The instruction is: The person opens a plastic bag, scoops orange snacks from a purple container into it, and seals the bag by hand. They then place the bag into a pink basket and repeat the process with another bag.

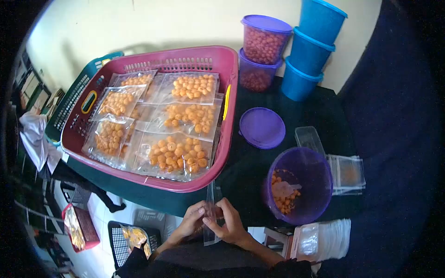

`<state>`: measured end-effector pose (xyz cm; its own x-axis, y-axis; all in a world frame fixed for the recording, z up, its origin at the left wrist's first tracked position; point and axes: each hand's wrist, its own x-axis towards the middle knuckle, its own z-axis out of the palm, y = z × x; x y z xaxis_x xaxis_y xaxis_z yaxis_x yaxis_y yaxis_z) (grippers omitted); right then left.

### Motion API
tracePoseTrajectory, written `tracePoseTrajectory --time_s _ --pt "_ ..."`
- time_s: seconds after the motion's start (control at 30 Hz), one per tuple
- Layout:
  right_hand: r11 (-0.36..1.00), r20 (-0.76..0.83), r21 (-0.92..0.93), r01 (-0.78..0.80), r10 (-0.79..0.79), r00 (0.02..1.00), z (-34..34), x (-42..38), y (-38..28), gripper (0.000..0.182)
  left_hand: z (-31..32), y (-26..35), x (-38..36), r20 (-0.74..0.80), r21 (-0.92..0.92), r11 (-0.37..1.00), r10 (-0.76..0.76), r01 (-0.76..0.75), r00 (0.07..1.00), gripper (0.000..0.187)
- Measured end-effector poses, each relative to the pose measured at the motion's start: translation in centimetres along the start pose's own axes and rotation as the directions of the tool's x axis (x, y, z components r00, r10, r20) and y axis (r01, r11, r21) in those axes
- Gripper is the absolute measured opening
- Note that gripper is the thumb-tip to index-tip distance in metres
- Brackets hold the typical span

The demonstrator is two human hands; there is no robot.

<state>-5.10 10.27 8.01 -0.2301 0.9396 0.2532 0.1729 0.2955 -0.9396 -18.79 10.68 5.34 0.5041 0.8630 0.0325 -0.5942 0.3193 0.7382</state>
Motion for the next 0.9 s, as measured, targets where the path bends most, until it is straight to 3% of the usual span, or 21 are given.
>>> tracePoseTrajectory --time_s 0.13,0.2,0.37,0.5,0.9 --pt "1.000 -0.099 -0.030 -0.003 0.000 0.995 1.9 -0.6 -0.4 0.027 -1.9 0.8 -0.6 0.064 -0.003 0.988 -0.152 0.152 0.986 0.020" --pt "0.998 -0.155 -0.050 -0.029 0.021 0.988 2.7 -1.1 -0.7 0.027 -2.3 0.8 -0.7 0.105 0.004 0.994 -0.112 0.112 0.988 0.019" --pt "0.988 -0.269 -0.019 -0.151 0.141 0.953 4.2 -2.5 -1.0 0.029 -2.2 1.6 -0.9 0.149 -0.029 0.972 -0.227 0.233 0.962 0.018" --pt "0.989 -0.355 -0.008 -0.147 0.134 0.925 5.0 -3.7 -1.1 0.030 -2.9 0.9 -1.0 0.264 -0.070 0.953 -0.267 0.294 0.927 0.018" --pt "0.976 -0.401 0.063 -0.206 0.214 0.891 5.3 -5.0 -1.6 0.032 -2.1 0.8 -0.6 0.309 0.004 0.941 -0.323 0.338 0.895 0.018"
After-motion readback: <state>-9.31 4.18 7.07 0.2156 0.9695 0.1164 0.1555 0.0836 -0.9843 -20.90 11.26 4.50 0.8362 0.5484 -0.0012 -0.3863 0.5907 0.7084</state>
